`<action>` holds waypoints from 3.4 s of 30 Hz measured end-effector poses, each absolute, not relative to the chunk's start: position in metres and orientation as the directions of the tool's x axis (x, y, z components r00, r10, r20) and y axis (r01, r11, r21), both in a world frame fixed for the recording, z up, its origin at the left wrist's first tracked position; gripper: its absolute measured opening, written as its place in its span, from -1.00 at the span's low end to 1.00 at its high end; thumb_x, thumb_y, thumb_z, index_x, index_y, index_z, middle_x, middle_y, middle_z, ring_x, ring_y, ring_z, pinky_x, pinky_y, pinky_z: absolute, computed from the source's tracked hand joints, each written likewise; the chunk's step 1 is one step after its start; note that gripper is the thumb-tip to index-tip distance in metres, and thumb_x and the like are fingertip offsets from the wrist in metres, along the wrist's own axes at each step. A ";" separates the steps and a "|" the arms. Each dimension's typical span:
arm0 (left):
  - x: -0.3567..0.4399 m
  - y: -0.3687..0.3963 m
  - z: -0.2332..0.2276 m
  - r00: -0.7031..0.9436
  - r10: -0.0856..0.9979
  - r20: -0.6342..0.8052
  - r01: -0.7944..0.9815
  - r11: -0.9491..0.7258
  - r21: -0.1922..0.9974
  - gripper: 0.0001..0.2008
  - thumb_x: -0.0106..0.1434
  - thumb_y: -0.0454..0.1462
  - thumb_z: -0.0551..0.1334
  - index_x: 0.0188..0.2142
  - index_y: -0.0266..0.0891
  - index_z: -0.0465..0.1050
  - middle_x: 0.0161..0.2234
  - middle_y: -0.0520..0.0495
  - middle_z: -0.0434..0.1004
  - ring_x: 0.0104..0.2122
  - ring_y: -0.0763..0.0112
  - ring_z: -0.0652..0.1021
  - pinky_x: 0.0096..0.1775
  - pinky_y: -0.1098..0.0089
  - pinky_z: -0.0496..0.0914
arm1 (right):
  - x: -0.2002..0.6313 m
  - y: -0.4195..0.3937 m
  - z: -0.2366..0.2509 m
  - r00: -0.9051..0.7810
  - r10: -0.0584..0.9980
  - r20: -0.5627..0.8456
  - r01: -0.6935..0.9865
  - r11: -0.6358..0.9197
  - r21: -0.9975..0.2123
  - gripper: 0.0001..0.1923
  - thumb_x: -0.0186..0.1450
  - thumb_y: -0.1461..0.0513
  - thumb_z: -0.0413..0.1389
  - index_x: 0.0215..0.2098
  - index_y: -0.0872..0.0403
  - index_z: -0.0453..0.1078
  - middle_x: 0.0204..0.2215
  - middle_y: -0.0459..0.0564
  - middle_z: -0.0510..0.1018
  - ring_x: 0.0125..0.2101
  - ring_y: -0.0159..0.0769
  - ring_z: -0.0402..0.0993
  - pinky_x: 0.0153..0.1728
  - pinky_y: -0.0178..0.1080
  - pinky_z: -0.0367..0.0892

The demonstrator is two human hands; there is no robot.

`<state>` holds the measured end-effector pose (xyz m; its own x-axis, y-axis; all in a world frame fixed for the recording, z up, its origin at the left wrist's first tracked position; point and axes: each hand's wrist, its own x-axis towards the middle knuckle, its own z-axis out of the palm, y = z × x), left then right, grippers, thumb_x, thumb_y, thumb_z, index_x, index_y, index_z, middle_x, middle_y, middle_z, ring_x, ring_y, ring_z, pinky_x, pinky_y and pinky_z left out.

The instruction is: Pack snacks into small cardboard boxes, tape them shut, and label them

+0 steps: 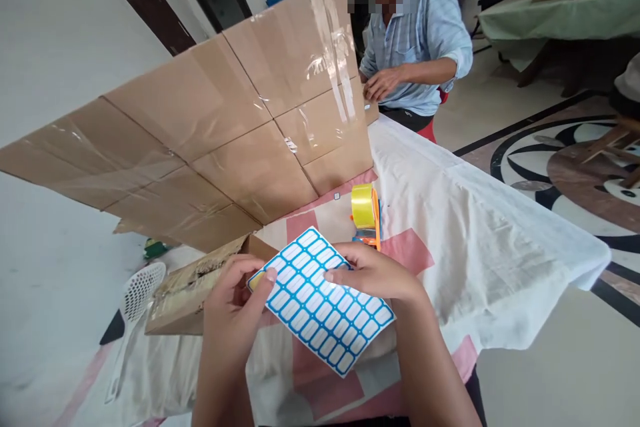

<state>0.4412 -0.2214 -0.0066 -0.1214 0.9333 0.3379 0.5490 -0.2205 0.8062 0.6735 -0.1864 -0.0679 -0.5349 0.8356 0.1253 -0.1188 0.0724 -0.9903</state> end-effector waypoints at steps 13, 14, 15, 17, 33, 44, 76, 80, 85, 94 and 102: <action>0.445 -0.223 -0.022 -0.403 0.901 0.159 0.246 -0.061 0.967 -0.63 0.20 -0.08 0.40 -0.05 -0.18 0.60 -0.48 0.00 0.60 -0.62 0.51 0.46 -0.60 0.54 0.33 | 0.623 -0.212 -0.049 -0.114 0.798 0.591 0.419 0.578 -0.700 -0.77 0.42 0.25 0.12 0.04 -0.03 0.40 0.03 0.08 0.44 0.07 -0.06 0.37 0.08 0.01 0.36; 0.447 -0.224 -0.022 -0.362 0.919 0.156 0.219 -0.079 0.973 -0.63 0.21 -0.08 0.40 -0.04 -0.19 0.58 -0.53 0.04 0.55 -0.66 0.55 0.40 -0.63 0.56 0.28 | 0.616 -0.215 -0.049 -0.134 0.792 0.595 0.383 0.595 -0.706 -0.72 0.41 0.25 0.14 0.09 -0.04 0.38 0.05 0.08 0.43 0.09 -0.08 0.37 0.09 -0.01 0.37; 0.449 -0.225 -0.022 -0.325 0.933 0.155 0.197 -0.093 0.976 -0.63 0.23 -0.08 0.39 -0.04 -0.20 0.55 -0.58 0.08 0.50 -0.68 0.57 0.36 -0.64 0.57 0.26 | 0.609 -0.217 -0.049 -0.136 0.793 0.593 0.348 0.599 -0.721 -0.66 0.39 0.25 0.16 0.13 -0.04 0.36 0.07 0.08 0.42 0.10 -0.08 0.37 0.10 -0.03 0.38; 0.451 -0.229 -0.021 -0.276 0.949 0.155 0.170 -0.110 0.979 -0.64 0.27 -0.09 0.36 -0.01 -0.20 0.51 -0.62 0.14 0.41 -0.69 0.58 0.34 -0.63 0.58 0.28 | 0.598 -0.219 -0.051 -0.101 0.805 0.585 0.294 0.586 -0.755 -0.56 0.37 0.26 0.18 0.19 -0.02 0.31 0.08 0.09 0.42 0.12 -0.10 0.38 0.11 -0.06 0.39; 0.445 -0.241 -0.032 -0.286 0.883 0.372 0.371 -0.256 0.893 -0.75 0.24 -0.18 0.39 -0.11 -0.19 0.54 -0.29 -0.07 0.63 -0.37 0.38 0.63 -0.36 0.45 0.56 | 0.589 -0.221 -0.051 -0.019 0.851 0.525 0.018 0.525 -0.851 -0.73 0.31 0.30 0.21 -0.01 0.03 0.41 -0.15 0.02 0.50 -0.11 -0.23 0.49 -0.08 -0.18 0.44; 0.442 -0.240 -0.026 -0.181 0.914 0.363 0.253 -0.313 0.915 -0.82 0.19 -0.20 0.43 -0.20 -0.17 0.64 -0.36 -0.04 0.58 -0.43 0.47 0.56 -0.39 0.55 0.48 | 0.584 -0.230 -0.043 -0.058 0.821 0.569 -0.028 0.568 -0.822 -0.83 0.31 0.30 0.15 -0.12 0.04 0.42 -0.26 0.00 0.53 -0.22 -0.23 0.48 -0.18 -0.19 0.42; 0.452 -0.244 -0.018 -0.348 0.847 0.402 0.240 -0.334 0.911 -0.63 0.12 -0.34 0.48 -0.08 -0.14 0.51 -0.17 -0.05 0.63 -0.33 0.42 0.68 -0.37 0.55 0.56 | 0.585 -0.229 -0.050 0.039 0.761 0.647 0.144 0.637 -0.757 -0.74 0.37 0.28 0.19 0.03 0.01 0.43 -0.20 0.04 0.57 -0.17 -0.19 0.51 -0.12 -0.11 0.49; 0.452 -0.247 -0.018 -0.326 0.850 0.414 0.271 -0.336 0.902 -0.63 0.13 -0.33 0.47 -0.07 -0.13 0.50 -0.19 -0.04 0.64 -0.33 0.41 0.68 -0.34 0.52 0.59 | 0.588 -0.229 -0.051 0.046 0.731 0.681 0.188 0.663 -0.724 -0.76 0.37 0.28 0.19 0.01 0.01 0.43 -0.21 0.03 0.58 -0.21 -0.19 0.48 -0.17 -0.11 0.48; 0.450 -0.252 -0.021 -0.286 0.859 0.425 0.295 -0.343 0.892 -0.60 0.15 -0.35 0.46 -0.03 -0.11 0.51 -0.19 -0.03 0.66 -0.31 0.40 0.70 -0.29 0.50 0.61 | 0.591 -0.230 -0.050 0.052 0.685 0.727 0.269 0.692 -0.670 -0.76 0.37 0.30 0.18 0.01 0.02 0.42 -0.25 0.03 0.59 -0.25 -0.17 0.45 -0.21 -0.08 0.45; 0.451 -0.255 -0.024 -0.266 0.853 0.448 0.296 -0.371 0.880 -0.64 0.19 -0.37 0.43 -0.02 -0.11 0.52 -0.22 -0.02 0.67 -0.30 0.40 0.70 -0.26 0.49 0.62 | 0.592 -0.233 -0.049 0.076 0.656 0.751 0.257 0.715 -0.650 -0.73 0.35 0.39 0.13 -0.02 0.04 0.43 -0.30 0.02 0.60 -0.32 -0.20 0.42 -0.28 -0.10 0.40; 0.456 -0.254 -0.018 -0.337 0.834 0.436 0.291 -0.349 0.891 -0.71 0.18 -0.35 0.43 -0.09 -0.14 0.56 -0.26 -0.01 0.68 -0.31 0.41 0.70 -0.24 0.52 0.61 | 0.595 -0.235 -0.045 0.111 0.668 0.736 0.174 0.716 -0.676 -0.80 0.32 0.44 0.12 -0.17 0.07 0.45 -0.38 0.00 0.54 -0.36 -0.25 0.39 -0.33 -0.17 0.35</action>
<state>0.4555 -0.2538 -0.0182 -0.3365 0.8344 0.4364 0.2910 -0.3486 0.8909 0.5947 -0.2353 -0.0455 0.1107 0.6678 0.7360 0.1744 0.7160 -0.6759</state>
